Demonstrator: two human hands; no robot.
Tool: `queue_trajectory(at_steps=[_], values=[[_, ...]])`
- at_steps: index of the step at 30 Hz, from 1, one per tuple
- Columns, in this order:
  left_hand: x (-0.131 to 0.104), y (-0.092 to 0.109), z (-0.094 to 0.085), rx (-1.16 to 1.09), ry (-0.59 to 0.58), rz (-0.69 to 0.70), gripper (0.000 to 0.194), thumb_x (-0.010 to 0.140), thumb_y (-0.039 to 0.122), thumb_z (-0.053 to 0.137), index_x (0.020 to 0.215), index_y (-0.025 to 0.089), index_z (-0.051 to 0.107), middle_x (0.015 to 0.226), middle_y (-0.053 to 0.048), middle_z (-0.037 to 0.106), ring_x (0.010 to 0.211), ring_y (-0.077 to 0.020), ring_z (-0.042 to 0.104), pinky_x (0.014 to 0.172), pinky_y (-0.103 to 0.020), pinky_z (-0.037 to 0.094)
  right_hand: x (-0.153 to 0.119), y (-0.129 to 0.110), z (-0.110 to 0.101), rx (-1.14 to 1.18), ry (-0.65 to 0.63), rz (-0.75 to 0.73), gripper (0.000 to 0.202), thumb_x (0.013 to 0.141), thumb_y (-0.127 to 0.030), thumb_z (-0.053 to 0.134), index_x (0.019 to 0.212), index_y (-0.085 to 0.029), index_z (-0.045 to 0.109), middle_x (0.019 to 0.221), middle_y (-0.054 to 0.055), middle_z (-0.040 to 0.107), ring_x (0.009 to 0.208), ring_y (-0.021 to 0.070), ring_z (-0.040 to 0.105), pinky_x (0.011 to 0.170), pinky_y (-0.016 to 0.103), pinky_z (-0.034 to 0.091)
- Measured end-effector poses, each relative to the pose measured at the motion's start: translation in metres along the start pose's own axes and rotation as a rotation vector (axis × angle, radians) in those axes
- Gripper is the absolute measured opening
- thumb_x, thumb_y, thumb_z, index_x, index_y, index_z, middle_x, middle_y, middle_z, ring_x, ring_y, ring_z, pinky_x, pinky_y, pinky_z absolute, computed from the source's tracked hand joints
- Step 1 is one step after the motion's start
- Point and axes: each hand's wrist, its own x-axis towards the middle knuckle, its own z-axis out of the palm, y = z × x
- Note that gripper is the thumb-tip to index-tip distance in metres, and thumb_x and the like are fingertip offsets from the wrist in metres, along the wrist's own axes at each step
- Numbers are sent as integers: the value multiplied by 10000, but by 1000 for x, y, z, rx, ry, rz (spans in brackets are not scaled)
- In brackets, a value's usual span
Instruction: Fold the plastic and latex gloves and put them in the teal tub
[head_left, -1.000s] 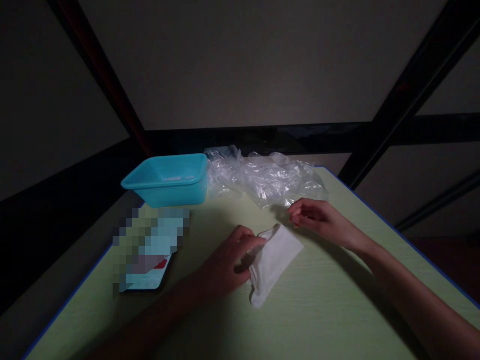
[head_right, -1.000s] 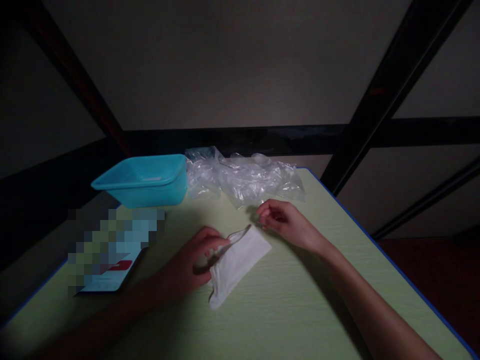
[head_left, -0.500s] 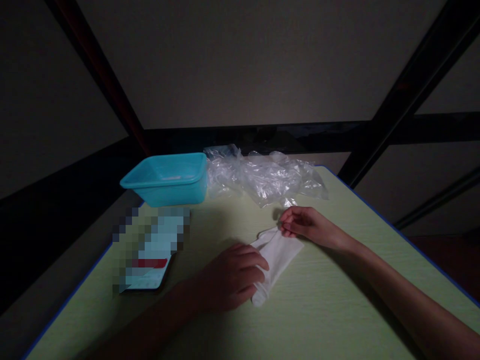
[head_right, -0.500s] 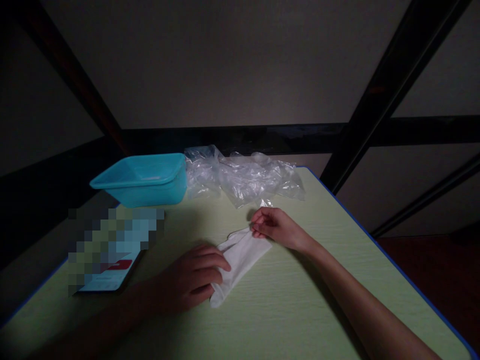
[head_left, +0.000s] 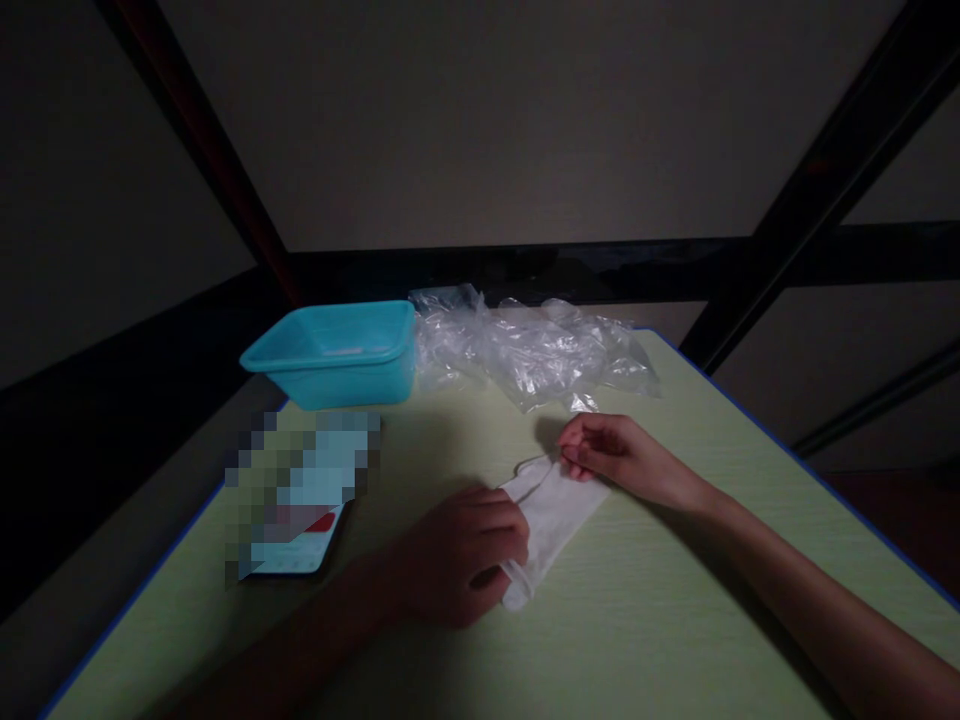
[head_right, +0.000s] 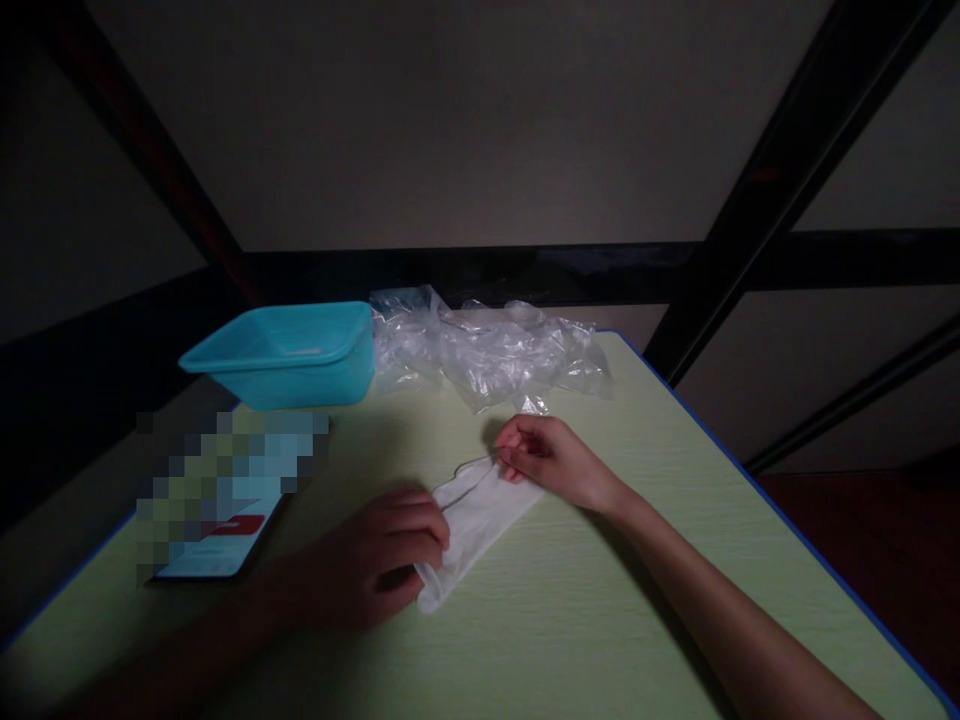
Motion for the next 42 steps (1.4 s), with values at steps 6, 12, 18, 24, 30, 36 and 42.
queue_trajectory(at_steps=[6, 12, 18, 24, 30, 36, 42], values=[[1, 3, -3, -31, -85, -31, 86, 637, 125, 524, 701, 177, 499, 754, -33, 548, 699, -155, 464, 643, -271, 367, 4, 8, 2, 60, -44, 78, 285, 675, -381, 700, 736, -146, 551, 665, -25, 567, 569, 73, 552, 571, 240, 466], [4, 2, -5, -104, -142, -48, 128, 761, 265, 518, 667, 179, 500, 742, -33, 526, 700, -159, 452, 657, -277, 358, 6, 12, 1, 45, -55, 68, 259, 691, -364, 689, 735, -150, 548, 663, -28, 553, 561, 73, 538, 558, 240, 462], [5, 0, -2, -183, -69, -169, 194, 731, 83, 504, 553, 158, 493, 667, -9, 537, 656, -119, 480, 642, -234, 357, 3, 5, 2, -93, -52, -8, 205, 719, -333, 640, 756, -154, 547, 681, -11, 550, 599, 96, 533, 580, 258, 450], [4, -2, -1, -221, -102, -170, 134, 637, 33, 529, 652, 165, 553, 735, -13, 572, 719, -135, 518, 699, -237, 392, -5, -2, -11, -428, 138, -70, 180, 717, -307, 628, 801, -179, 533, 700, 4, 556, 612, 130, 512, 527, 261, 404], [5, -1, -2, -217, -94, -178, 132, 630, 36, 528, 650, 165, 548, 737, -17, 575, 714, -139, 516, 696, -242, 397, -5, 10, -12, -301, 18, -18, 321, 687, -296, 651, 935, -195, 474, 678, -25, 506, 595, 119, 483, 522, 266, 403], [4, -1, -1, -215, -86, -169, 136, 628, 29, 531, 653, 161, 553, 735, -14, 573, 718, -135, 514, 697, -237, 392, -7, 4, -5, -158, 22, 33, 403, 641, -252, 674, 966, -209, 438, 728, -47, 438, 569, 86, 445, 495, 239, 374], [4, -1, -1, -261, -71, -185, 139, 626, 28, 532, 656, 159, 565, 726, -18, 578, 713, -138, 526, 706, -246, 403, -7, 3, -3, -22, -71, 88, 463, 666, -226, 661, 1040, -211, 388, 706, -52, 506, 611, 111, 500, 530, 244, 393]])
